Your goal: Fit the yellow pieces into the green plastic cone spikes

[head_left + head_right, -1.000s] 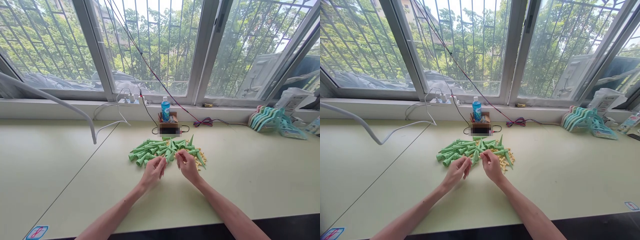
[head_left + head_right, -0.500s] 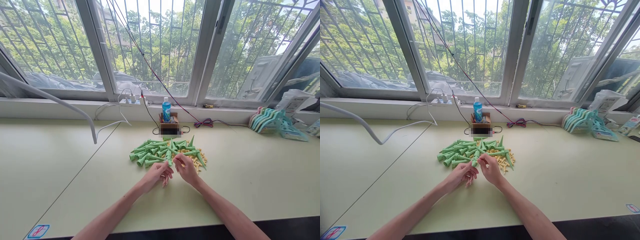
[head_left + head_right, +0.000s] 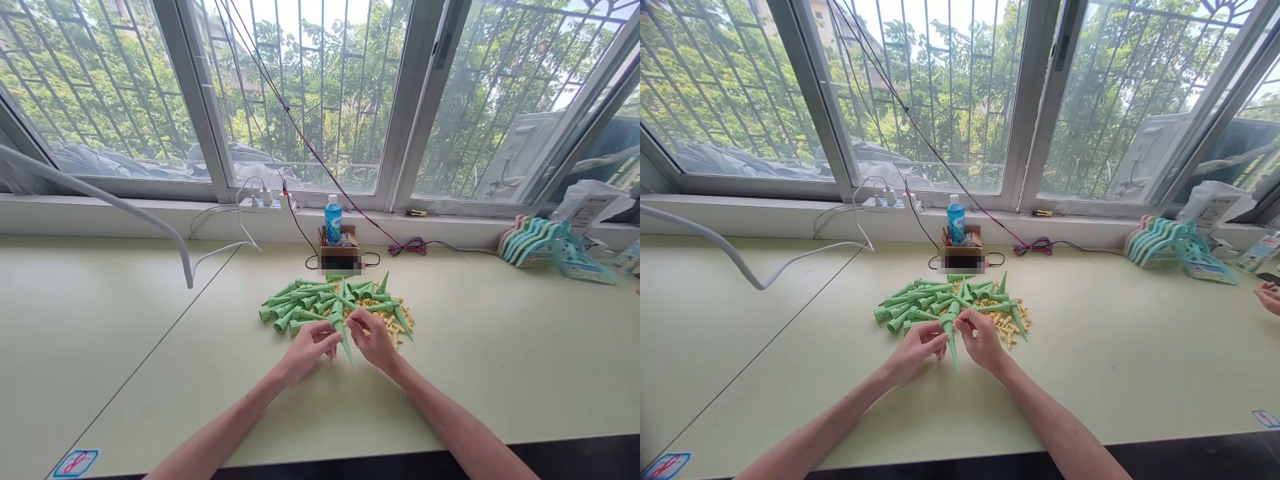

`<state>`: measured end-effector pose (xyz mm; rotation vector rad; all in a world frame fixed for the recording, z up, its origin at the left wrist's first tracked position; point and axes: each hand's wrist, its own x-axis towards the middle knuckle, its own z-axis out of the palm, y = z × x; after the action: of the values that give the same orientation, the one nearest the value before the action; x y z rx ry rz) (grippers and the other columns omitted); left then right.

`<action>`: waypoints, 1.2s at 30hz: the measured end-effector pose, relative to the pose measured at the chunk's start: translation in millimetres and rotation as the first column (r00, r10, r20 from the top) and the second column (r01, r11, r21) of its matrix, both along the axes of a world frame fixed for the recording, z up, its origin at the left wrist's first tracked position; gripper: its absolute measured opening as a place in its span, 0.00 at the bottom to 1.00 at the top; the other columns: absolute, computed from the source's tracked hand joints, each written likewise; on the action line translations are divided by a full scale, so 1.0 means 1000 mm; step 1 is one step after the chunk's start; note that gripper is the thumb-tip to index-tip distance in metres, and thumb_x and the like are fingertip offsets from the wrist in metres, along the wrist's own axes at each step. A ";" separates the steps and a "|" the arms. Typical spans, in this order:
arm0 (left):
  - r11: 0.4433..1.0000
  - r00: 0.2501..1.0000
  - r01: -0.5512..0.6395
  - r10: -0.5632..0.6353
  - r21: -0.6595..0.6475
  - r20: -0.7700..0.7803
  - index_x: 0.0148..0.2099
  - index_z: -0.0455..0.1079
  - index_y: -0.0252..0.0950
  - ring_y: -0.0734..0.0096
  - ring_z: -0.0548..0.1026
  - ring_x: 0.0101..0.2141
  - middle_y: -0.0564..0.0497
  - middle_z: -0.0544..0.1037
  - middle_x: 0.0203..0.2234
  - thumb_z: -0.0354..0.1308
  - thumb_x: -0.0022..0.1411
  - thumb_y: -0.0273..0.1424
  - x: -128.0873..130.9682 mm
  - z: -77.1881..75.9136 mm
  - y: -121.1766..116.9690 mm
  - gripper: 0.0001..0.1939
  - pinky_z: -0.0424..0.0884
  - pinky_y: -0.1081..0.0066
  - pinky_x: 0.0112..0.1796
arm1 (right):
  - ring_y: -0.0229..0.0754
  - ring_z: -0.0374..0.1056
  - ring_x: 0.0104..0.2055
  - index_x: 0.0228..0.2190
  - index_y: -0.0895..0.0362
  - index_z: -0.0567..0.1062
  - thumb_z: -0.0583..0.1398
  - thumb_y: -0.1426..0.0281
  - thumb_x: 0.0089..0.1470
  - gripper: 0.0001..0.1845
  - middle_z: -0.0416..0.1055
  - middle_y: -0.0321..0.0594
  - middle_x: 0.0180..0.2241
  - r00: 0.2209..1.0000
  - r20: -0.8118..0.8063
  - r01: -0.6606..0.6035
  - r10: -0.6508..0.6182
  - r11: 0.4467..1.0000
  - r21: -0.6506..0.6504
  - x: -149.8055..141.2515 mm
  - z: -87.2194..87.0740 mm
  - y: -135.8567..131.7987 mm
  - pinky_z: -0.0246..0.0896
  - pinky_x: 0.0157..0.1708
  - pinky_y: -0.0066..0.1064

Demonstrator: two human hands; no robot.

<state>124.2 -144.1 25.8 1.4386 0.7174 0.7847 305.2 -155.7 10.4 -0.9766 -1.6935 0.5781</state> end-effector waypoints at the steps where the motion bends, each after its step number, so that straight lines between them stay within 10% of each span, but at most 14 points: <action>1: 0.999 1.000 -0.016 0.016 0.032 -0.002 0.28 0.65 0.35 0.75 0.69 0.20 0.56 0.69 0.18 0.63 0.58 0.44 0.000 0.000 0.000 0.18 0.68 0.74 0.23 | 0.34 0.56 0.18 0.27 0.55 0.65 0.53 0.64 0.63 0.14 0.59 0.30 0.18 1.000 0.006 0.001 -0.001 1.000 0.004 0.000 0.000 0.000 0.53 0.20 0.26; 19: 0.875 0.971 -0.200 0.238 0.441 -0.033 0.44 0.75 0.38 0.78 0.69 0.24 0.50 0.70 0.35 0.60 0.62 0.36 0.002 -0.001 -0.007 0.11 0.73 0.75 0.22 | 0.35 0.56 0.20 0.27 0.55 0.66 0.52 0.64 0.64 0.14 0.62 0.32 0.20 0.999 0.035 -0.014 0.013 0.999 0.041 -0.002 0.004 -0.001 0.53 0.22 0.27; 28: 0.950 0.977 -0.204 0.213 0.237 -0.014 0.48 0.66 0.38 0.76 0.70 0.22 0.55 0.71 0.27 0.61 0.60 0.39 0.007 -0.005 -0.005 0.17 0.69 0.76 0.20 | 0.35 0.57 0.19 0.28 0.55 0.66 0.53 0.64 0.64 0.13 0.60 0.31 0.19 0.996 -0.057 0.067 -0.065 0.997 0.045 -0.003 0.001 0.000 0.53 0.20 0.26; 36: 0.992 0.999 0.025 -0.020 -0.124 0.041 0.27 0.70 0.30 0.76 0.69 0.17 0.49 0.72 0.21 0.47 0.65 0.52 0.005 -0.002 0.000 0.31 0.66 0.75 0.19 | 0.33 0.56 0.16 0.28 0.55 0.65 0.53 0.64 0.65 0.13 0.59 0.28 0.16 0.989 -0.111 0.102 -0.094 0.993 0.066 -0.001 0.001 -0.001 0.52 0.18 0.25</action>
<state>129.2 -143.7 24.1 1.3133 0.7062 0.7362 303.7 -156.7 11.5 -0.9549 -1.5511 0.4934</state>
